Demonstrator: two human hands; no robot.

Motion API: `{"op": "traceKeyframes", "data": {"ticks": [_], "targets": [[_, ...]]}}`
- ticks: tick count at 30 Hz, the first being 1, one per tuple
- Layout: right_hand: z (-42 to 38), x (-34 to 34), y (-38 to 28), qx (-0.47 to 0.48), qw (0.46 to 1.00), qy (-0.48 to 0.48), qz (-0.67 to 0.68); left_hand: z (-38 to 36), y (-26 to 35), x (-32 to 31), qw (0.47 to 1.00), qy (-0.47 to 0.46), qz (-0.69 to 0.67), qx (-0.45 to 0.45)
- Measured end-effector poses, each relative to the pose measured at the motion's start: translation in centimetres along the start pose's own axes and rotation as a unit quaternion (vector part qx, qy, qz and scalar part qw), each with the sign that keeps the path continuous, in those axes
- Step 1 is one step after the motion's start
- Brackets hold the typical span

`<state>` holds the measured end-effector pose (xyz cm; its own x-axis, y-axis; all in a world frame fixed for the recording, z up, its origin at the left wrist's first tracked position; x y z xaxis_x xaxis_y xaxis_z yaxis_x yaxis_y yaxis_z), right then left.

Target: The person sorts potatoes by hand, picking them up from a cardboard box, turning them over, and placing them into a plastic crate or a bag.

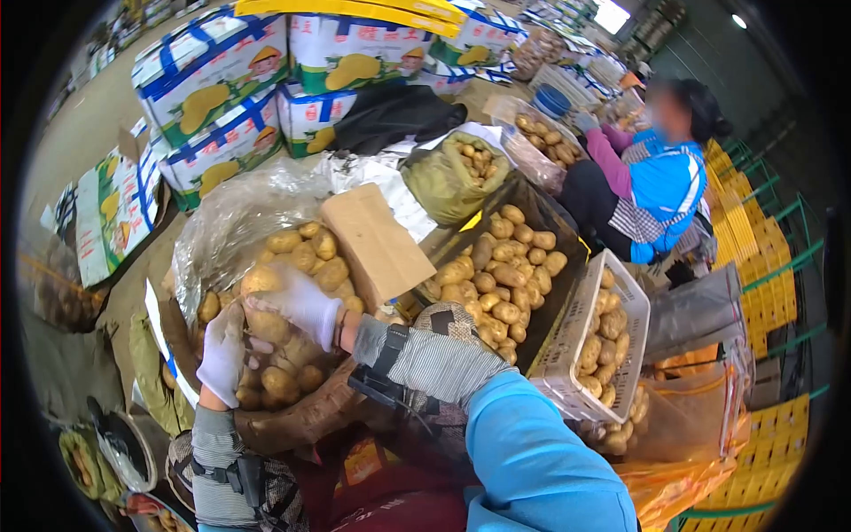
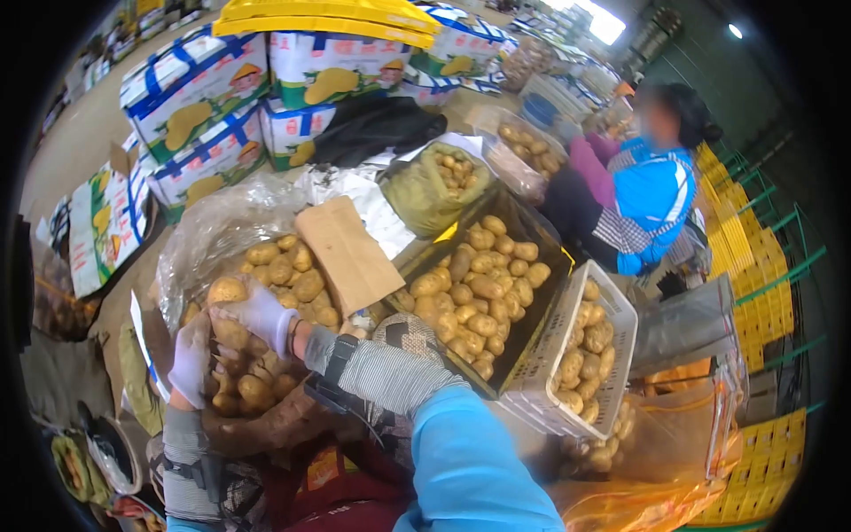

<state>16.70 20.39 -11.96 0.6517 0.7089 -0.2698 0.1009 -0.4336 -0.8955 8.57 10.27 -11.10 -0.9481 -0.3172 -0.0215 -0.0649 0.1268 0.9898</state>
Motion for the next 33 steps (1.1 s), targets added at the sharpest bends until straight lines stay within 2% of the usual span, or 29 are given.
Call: {"op": "traceKeyframes", "data": {"ticks": [2, 3, 4, 5, 7, 9, 12, 13, 14, 16, 17, 18, 19, 20, 22, 23, 25, 26, 27, 31, 33], "targets": [[1.2, 4.3, -0.7, 0.014, 0.99, 0.026, 0.135, 0.5, 0.3, 0.1, 0.999, 0.026, 0.017, -0.031], [-1.4, 6.6, -3.9, 0.024, 0.985, 0.042, 0.166, 0.4, 0.2, 0.5, 0.998, 0.045, 0.023, -0.043], [-2.4, 9.9, -4.8, 0.042, 0.965, 0.097, 0.239, 0.4, 0.1, 1.0, 0.997, 0.061, 0.017, -0.046], [-0.9, 15.0, -4.1, 0.09, 0.952, 0.089, 0.28, 0.4, 0.1, 1.7, 0.995, 0.08, 0.009, -0.05], [-4.9, 23.5, -5.2, 0.096, 0.925, 0.251, 0.268, 0.3, -0.2, 3.4, 0.992, 0.108, -0.003, -0.062], [-8.0, 30.5, -5.1, 0.109, 0.893, 0.363, 0.244, 0.2, 0.1, 4.1, 0.99, 0.127, -0.01, -0.066], [-13.9, 36.8, -4.5, 0.089, 0.786, 0.6, 0.123, -0.7, 1.1, 5.1, 0.983, 0.162, -0.035, -0.079], [-15.5, 37.0, -5.0, 0.082, 0.745, 0.658, 0.075, -0.8, 1.0, 5.7, 0.98, 0.181, -0.038, -0.078], [-15.8, 38.5, -5.9, 0.118, 0.722, 0.682, 0.002, -0.7, 0.9, 6.2, 0.977, 0.196, -0.041, -0.079], [-10.8, 38.8, -5.7, 0.185, 0.829, 0.528, 0.003, -0.9, 1.7, 6.3, 0.97, 0.201, -0.09, -0.102], [-9.0, 33.7, -6.3, 0.143, 0.885, 0.442, -0.02, -0.7, 1.5, 6.5, 0.971, 0.193, -0.112, -0.09], [-6.1, 32.0, -5.6, 0.159, 0.912, 0.366, -0.09, -0.9, 1.5, 6.7, 0.97, 0.197, -0.117, -0.085], [-4.7, 24.1, -6.2, 0.092, 0.935, 0.293, -0.178, -1.0, 1.7, 6.8, 0.969, 0.2, -0.122, -0.082], [-2.1, 19.2, -4.5, 0.04, 0.962, 0.177, -0.205, -0.9, 1.8, 6.9, 0.967, 0.203, -0.127, -0.081], [1.2, 8.6, 0.2, -0.032, 0.953, -0.007, -0.302, -0.9, 1.8, 7.1, 0.964, 0.203, -0.143, -0.09], [2.5, 0.3, 6.4, -0.102, 0.893, -0.164, -0.405, -1.1, 1.6, 7.6, 0.964, 0.199, -0.151, -0.092], [4.8, -6.3, 15.6, -0.136, 0.74, -0.306, -0.583, -1.1, 1.3, 7.7, 0.961, 0.201, -0.167, -0.091], [3.7, -9.4, 14.3, -0.144, 0.705, -0.278, -0.637, -1.2, 1.3, 7.8, 0.961, 0.2, -0.168, -0.086], [5.9, -10.2, 19.7, -0.172, 0.66, -0.298, -0.668, -1.4, 1.8, 7.9, 0.961, 0.201, -0.169, -0.083], [8.3, -14.2, 27.4, -0.082, 0.506, -0.351, -0.783, -2.0, 2.2, 9.0, 0.957, 0.204, -0.193, -0.076], [7.7, -14.7, 27.1, -0.082, 0.472, -0.354, -0.803, -2.0, 2.7, 9.4, 0.954, 0.218, -0.192, -0.08]]}}
Point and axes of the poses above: each hand's wrist, its own z-axis towards the middle knuckle, its own x-axis out of the back of the hand, y = z × x, the point moved 10 cm from there along z, towards the middle knuckle, and after that the axes turned 14 degrees about -x, right-handed, at the moved point
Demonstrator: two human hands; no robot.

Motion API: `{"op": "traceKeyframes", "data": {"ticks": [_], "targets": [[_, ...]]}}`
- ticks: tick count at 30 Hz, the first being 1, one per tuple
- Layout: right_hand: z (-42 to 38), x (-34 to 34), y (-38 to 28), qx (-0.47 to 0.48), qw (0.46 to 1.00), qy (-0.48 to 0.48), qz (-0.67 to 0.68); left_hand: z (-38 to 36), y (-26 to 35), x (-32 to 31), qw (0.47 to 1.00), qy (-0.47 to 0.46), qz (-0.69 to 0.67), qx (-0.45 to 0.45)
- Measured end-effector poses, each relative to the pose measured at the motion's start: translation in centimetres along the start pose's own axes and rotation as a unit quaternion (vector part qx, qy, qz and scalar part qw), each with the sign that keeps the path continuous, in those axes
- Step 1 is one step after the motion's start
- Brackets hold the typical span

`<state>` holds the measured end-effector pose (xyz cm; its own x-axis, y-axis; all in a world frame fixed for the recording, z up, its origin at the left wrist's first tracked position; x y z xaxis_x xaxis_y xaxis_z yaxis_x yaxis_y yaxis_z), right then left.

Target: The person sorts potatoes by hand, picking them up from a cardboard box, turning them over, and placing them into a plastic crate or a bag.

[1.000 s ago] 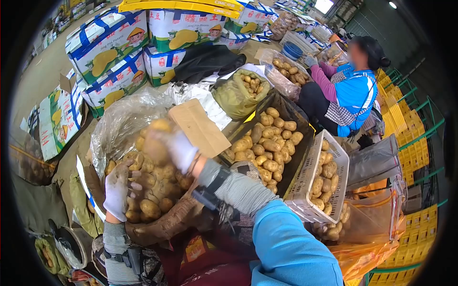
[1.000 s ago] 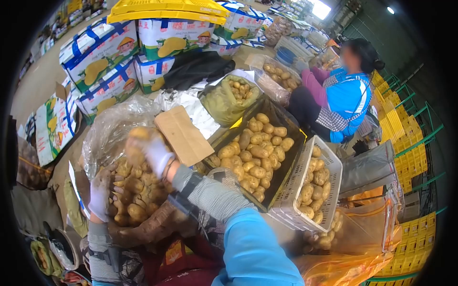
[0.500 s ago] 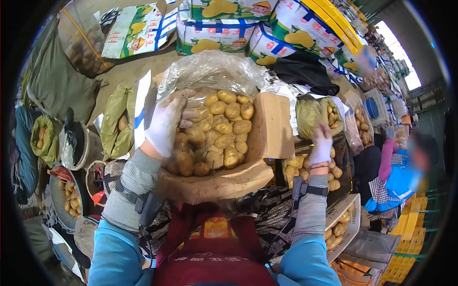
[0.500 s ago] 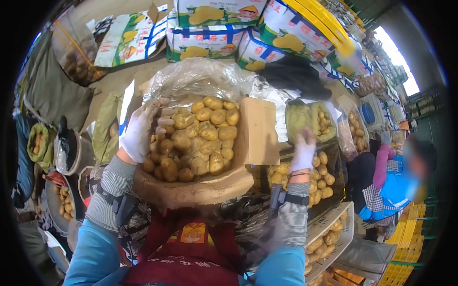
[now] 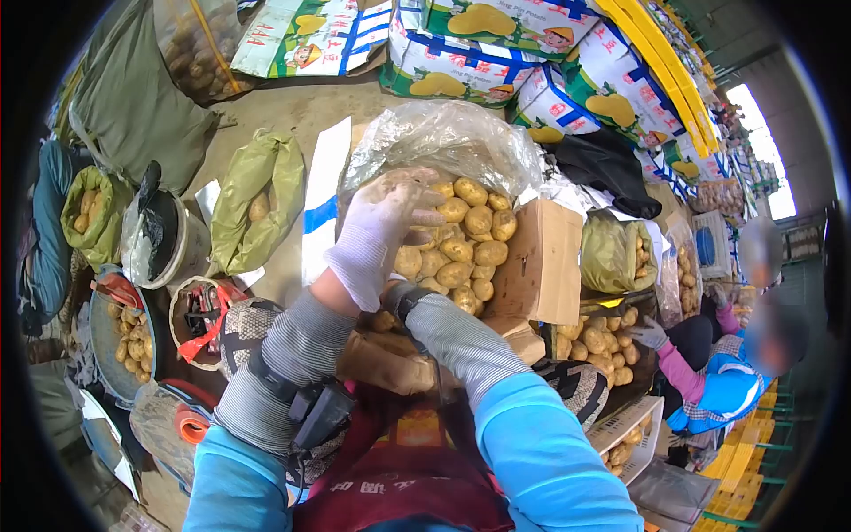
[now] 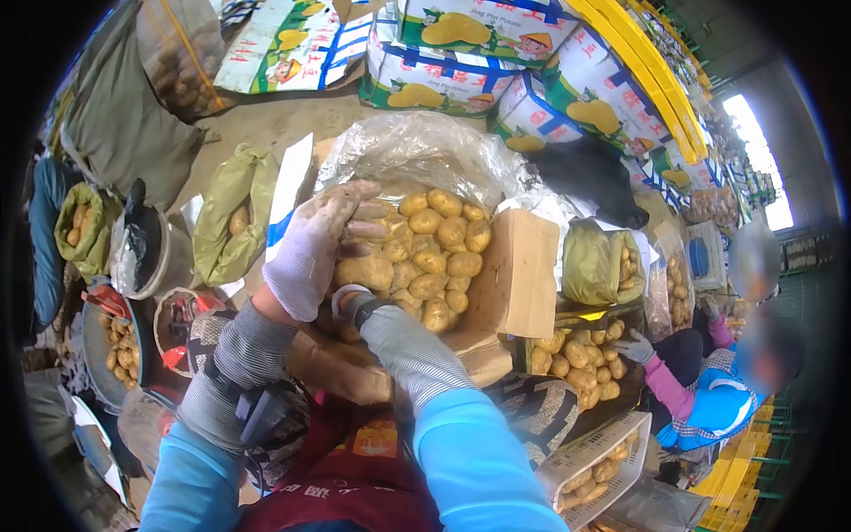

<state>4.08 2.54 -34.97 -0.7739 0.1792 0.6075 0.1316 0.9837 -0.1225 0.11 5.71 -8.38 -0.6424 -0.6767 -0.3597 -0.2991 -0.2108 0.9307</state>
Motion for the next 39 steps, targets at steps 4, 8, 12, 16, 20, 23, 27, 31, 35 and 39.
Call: {"op": "traceKeyframes", "data": {"ticks": [4, 8, 12, 16, 20, 23, 27, 31, 35, 39], "targets": [[-4.7, 1.8, 2.6, -0.066, 0.991, -0.04, 0.111, 1.0, -1.0, 0.3, 0.997, -0.011, -0.066, -0.026], [-8.6, 3.6, 8.5, -0.048, 0.911, 0.028, 0.409, 1.4, -1.5, 0.3, 0.991, 0.019, -0.122, -0.041], [-20.0, 8.7, 14.1, 0.057, 0.736, 0.223, 0.637, 1.1, -2.5, -0.2, 0.999, 0.015, -0.033, -0.028], [-28.9, 10.5, 17.3, 0.087, 0.697, 0.44, 0.56, 1.3, -6.1, -3.6, 0.971, -0.176, -0.019, -0.158], [-31.0, 9.7, 17.2, 0.086, 0.625, 0.475, 0.614, -5.0, 1.2, -10.0, 0.756, -0.339, 0.312, -0.466], [-31.7, 9.7, 16.9, -0.084, 0.679, 0.591, 0.427, -3.0, -4.3, -9.7, 0.953, -0.3, -0.017, -0.051], [-30.0, 9.5, 19.0, -0.093, 0.668, 0.504, 0.54, -3.7, -6.2, -8.5, 0.965, -0.148, -0.159, 0.147], [-26.6, 8.2, 21.4, 0.072, 0.477, 0.398, 0.78, -1.6, -4.7, -9.0, 0.979, -0.179, -0.097, -0.018], [-27.1, 8.5, 19.8, -0.069, 0.634, 0.493, 0.592, -1.1, -3.9, -9.1, 0.955, -0.215, 0.127, -0.163], [-28.5, 9.1, 18.8, -0.027, 0.591, 0.437, 0.678, -1.4, -3.3, -9.3, 0.956, -0.22, 0.108, -0.16]]}}
Point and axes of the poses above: each hand's wrist, its own z-axis towards the middle knuckle, its own x-axis out of the back of the hand, y = z × x, the point moved 10 cm from there along z, towards the middle knuckle, and after that the axes turned 14 degrees about -x, right-handed, at the moved point
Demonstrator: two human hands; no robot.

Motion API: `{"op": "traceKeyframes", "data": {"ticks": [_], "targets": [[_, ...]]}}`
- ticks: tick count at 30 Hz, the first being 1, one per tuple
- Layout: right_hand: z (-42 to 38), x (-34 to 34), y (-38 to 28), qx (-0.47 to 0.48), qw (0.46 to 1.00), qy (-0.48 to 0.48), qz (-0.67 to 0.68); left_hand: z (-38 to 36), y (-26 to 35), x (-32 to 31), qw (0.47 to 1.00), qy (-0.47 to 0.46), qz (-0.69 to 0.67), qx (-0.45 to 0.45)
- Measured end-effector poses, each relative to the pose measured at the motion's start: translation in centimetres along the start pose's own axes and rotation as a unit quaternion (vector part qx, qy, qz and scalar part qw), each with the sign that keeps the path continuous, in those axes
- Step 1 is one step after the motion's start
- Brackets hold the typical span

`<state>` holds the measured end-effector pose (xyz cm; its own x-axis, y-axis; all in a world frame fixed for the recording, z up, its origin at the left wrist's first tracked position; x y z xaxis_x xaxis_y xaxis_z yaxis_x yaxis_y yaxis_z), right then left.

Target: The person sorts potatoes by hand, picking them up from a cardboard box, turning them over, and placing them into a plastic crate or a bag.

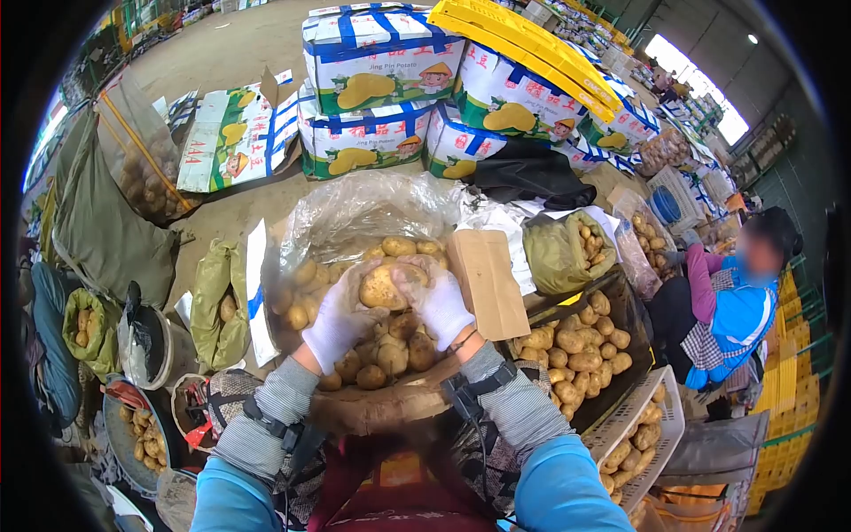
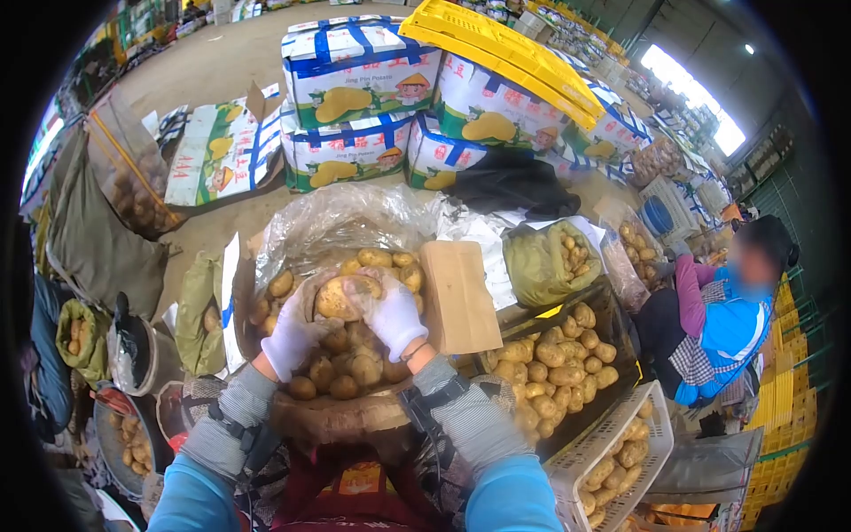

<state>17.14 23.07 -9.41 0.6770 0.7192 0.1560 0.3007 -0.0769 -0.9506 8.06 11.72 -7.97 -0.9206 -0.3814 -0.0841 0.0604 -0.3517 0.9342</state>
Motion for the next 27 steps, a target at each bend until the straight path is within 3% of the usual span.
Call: {"op": "traceKeyframes", "data": {"ticks": [5, 8, 11, 14, 15, 18, 24, 26, 27], "targets": [[1.4, 1.0, 1.8, -0.054, 0.979, -0.035, 0.193, 0.1, 0.7, 0.2, 0.997, -0.013, -0.072, -0.004], [2.1, 1.4, 4.1, -0.151, 0.946, -0.072, 0.278, -0.1, 0.6, 0.8, 0.984, 0.027, -0.176, 0.008], [2.9, 3.8, 2.5, 0.011, 0.997, 0.069, -0.019, -0.1, 0.9, 1.8, 0.976, 0.062, -0.208, 0.017], [2.4, 2.9, 2.8, -0.029, 0.984, -0.032, 0.17, 0.0, 1.3, 3.0, 0.986, 0.08, -0.144, -0.014], [1.4, 1.6, 2.5, -0.147, 0.966, -0.101, 0.189, 0.1, 1.4, 3.3, 0.989, 0.084, -0.115, -0.03], [-1.3, -2.6, 1.1, -0.179, 0.894, -0.293, 0.288, 0.0, 1.3, 2.5, 0.993, 0.046, -0.105, -0.032], [-1.3, -3.8, 2.9, -0.216, 0.867, -0.319, 0.316, -0.5, 0.7, 2.2, 0.982, 0.046, -0.184, 0.009], [-1.3, -3.7, 3.1, -0.223, 0.868, -0.306, 0.321, 0.0, 3.2, 3.1, 0.995, -0.007, 0.018, -0.102], [-1.4, -3.7, 2.7, -0.216, 0.872, -0.301, 0.319, 0.0, 3.3, 3.2, 0.993, -0.005, 0.059, -0.107]]}}
Point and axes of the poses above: each hand's wrist, its own z-axis towards the middle knuckle, its own x-axis out of the back of the hand, y = z × x, the point moved 10 cm from there along z, towards the middle knuckle, and after that the axes turned 14 degrees about -x, right-handed, at the moved point
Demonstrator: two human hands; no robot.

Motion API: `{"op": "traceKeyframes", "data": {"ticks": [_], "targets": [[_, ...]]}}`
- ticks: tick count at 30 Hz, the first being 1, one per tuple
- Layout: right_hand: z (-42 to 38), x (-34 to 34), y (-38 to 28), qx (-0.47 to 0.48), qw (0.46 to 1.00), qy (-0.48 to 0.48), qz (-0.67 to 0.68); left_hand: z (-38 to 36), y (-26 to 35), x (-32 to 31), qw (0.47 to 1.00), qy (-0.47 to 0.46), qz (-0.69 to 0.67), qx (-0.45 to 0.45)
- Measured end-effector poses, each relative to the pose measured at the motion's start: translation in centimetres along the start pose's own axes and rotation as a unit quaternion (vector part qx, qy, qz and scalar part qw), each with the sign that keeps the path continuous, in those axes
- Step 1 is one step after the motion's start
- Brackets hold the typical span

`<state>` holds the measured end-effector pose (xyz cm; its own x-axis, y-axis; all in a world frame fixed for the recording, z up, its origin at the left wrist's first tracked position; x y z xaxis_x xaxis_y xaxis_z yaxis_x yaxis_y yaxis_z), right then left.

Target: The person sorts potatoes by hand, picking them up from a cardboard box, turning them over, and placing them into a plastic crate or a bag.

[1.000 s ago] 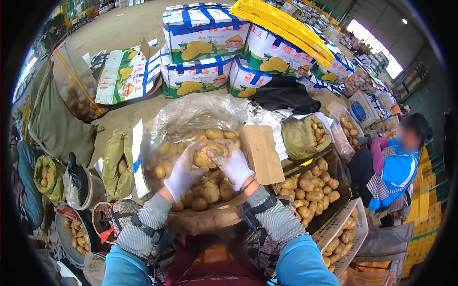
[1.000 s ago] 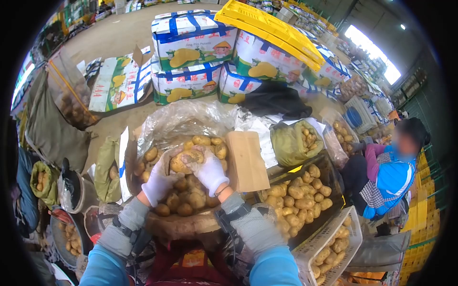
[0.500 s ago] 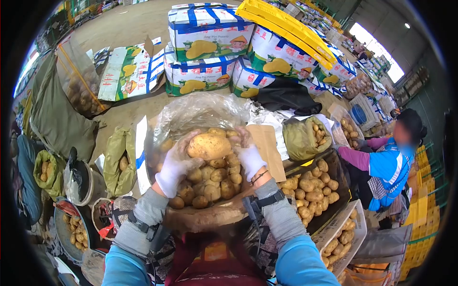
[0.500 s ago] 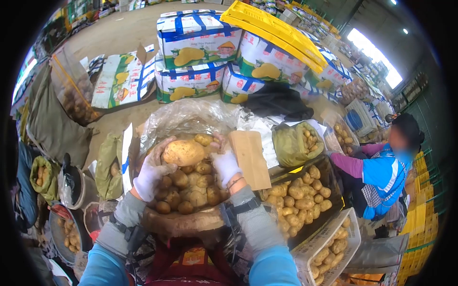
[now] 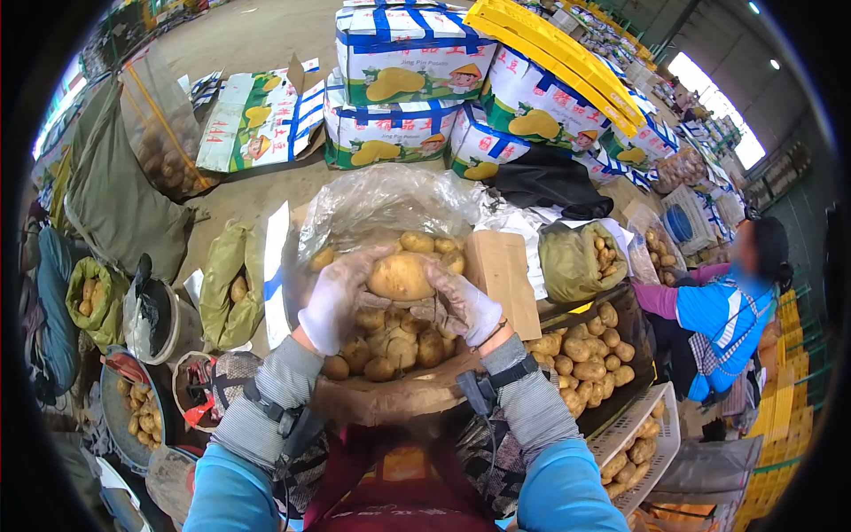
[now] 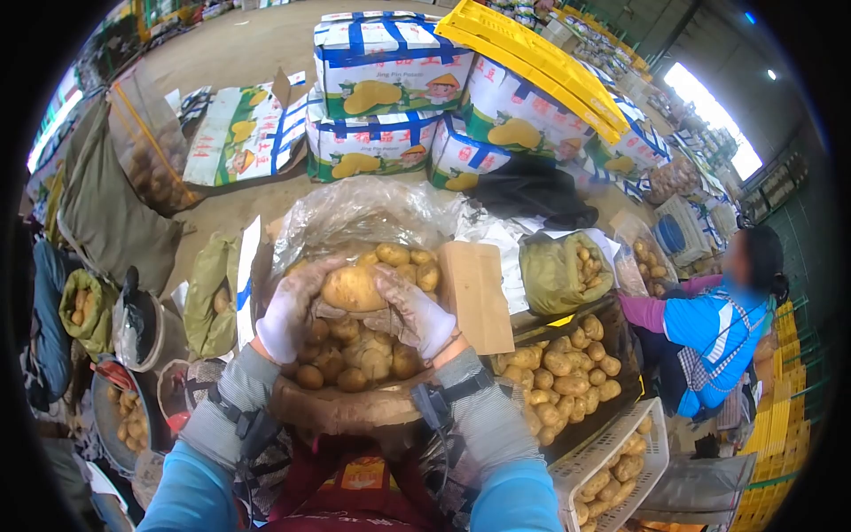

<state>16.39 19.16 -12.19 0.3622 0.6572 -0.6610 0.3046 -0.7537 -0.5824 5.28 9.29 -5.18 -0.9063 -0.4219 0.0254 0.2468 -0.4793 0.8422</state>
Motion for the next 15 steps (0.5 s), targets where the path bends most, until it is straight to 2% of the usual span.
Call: {"op": "traceKeyframes", "data": {"ticks": [1, 2, 5, 7, 8, 9, 10, 11, 12, 13, 14, 15], "targets": [[-0.2, -0.5, -0.1, 0.008, 1.0, 0.003, -0.004, 0.0, 0.1, 0.2, 0.999, -0.002, 0.041, -0.004], [-0.3, -1.0, -0.3, 0.016, 1.0, 0.007, -0.009, -0.3, -0.8, 0.1, 0.998, 0.03, 0.024, 0.043], [-0.4, -2.0, -1.9, 0.157, 0.96, 0.081, -0.219, -1.5, -3.4, 0.1, 0.976, 0.108, -0.039, 0.187], [-0.9, -2.7, -2.5, 0.214, 0.927, 0.115, -0.285, -3.2, -4.9, -0.4, 0.941, 0.139, -0.106, 0.29], [-1.4, -3.1, -3.0, 0.239, 0.899, 0.134, -0.343, -2.1, -3.9, 0.2, 0.976, 0.077, -0.002, 0.204], [-1.8, -3.7, -3.4, 0.263, 0.865, 0.153, -0.399, -1.5, -3.0, 0.9, 0.988, 0.013, 0.102, 0.113], [-1.9, -4.0, -3.5, 0.268, 0.864, 0.151, -0.399, -1.2, -2.1, 1.0, 0.978, -0.051, 0.203, 0.019], [-1.9, -4.5, -3.4, 0.272, 0.863, 0.15, -0.399, -0.7, -0.1, -0.1, 0.944, -0.114, 0.3, -0.076], [-2.1, -4.8, -3.4, 0.276, 0.862, 0.148, -0.398, -0.7, -0.3, 0.0, 0.98, -0.075, 0.181, -0.029], [-2.3, -5.2, -3.5, 0.279, 0.851, 0.149, -0.418, -1.4, -1.5, 0.5, 0.996, 0.01, 0.032, 0.086], [-2.6, -5.5, -3.9, 0.284, 0.84, 0.151, -0.437, -1.7, -0.7, -0.3, 0.969, 0.094, -0.118, 0.197], [-2.8, -5.8, -4.2, 0.29, 0.827, 0.152, -0.456, -2.1, -0.7, -0.8, 0.942, 0.129, -0.193, 0.242]]}}
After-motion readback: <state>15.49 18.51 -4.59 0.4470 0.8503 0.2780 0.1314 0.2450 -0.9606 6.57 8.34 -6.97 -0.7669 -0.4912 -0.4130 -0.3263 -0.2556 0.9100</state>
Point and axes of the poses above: each hand's wrist, its own z-axis towards the middle knuckle, its own x-axis out of the back of the hand, y = z × x, the point moved 10 cm from there along z, towards the middle knuckle, and after that the axes turned 14 degrees about -x, right-handed, at the moved point
